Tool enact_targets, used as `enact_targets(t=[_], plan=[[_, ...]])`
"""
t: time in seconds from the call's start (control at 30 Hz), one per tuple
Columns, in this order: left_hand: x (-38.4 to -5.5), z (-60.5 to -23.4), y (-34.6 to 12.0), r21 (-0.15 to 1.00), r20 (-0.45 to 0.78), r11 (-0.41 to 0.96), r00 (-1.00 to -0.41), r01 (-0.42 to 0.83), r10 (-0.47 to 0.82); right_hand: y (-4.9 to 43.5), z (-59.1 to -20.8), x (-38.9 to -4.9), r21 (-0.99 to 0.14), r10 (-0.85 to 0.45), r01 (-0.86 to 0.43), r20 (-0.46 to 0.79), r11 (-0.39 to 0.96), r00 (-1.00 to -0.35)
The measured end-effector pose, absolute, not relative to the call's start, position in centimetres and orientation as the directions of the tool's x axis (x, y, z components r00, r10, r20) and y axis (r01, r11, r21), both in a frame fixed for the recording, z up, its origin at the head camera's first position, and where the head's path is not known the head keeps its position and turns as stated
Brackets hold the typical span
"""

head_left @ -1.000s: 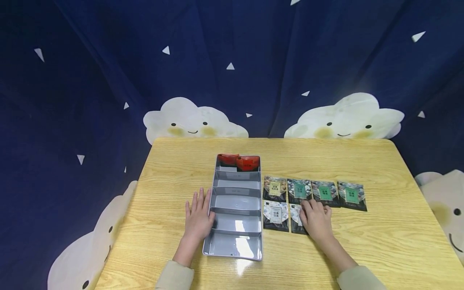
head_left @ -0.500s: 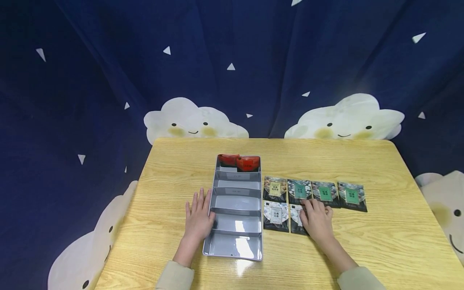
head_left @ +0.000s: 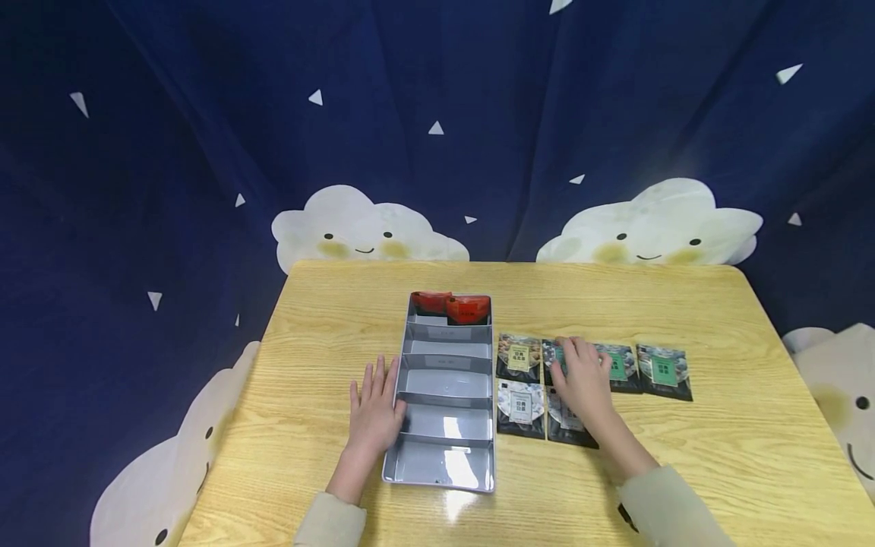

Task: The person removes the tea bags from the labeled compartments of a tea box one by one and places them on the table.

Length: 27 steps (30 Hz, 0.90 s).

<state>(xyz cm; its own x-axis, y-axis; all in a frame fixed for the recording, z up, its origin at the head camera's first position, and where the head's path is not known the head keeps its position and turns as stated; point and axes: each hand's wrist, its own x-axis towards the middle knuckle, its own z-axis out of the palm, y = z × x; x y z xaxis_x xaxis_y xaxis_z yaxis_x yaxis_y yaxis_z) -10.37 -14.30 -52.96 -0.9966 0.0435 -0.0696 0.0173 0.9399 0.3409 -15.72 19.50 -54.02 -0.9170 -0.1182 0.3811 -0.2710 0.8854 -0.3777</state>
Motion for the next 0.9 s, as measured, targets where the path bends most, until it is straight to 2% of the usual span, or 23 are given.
enact_targets(t=[0.23,0.57,0.9], plan=[[-10.3,-53.0,-14.3,0.340,-0.072,0.940,-0.996,0.018,0.045,16.5,-52.2,-18.7,-0.386,-0.155,-0.307,0.377,0.870,-0.913],[-10.4,-53.1,-14.3,0.338,-0.068,0.941,-0.997,0.022,0.047,12.1,-51.9,-22.4,-0.343,-0.230,-0.363,0.371,0.866,-0.900],[-10.4,-53.0,-14.4,0.342,-0.057,0.939,-0.997,0.027,0.050,9.2,-52.1,-25.5,-0.323,-0.282,-0.369,0.285,0.871,-0.916]])
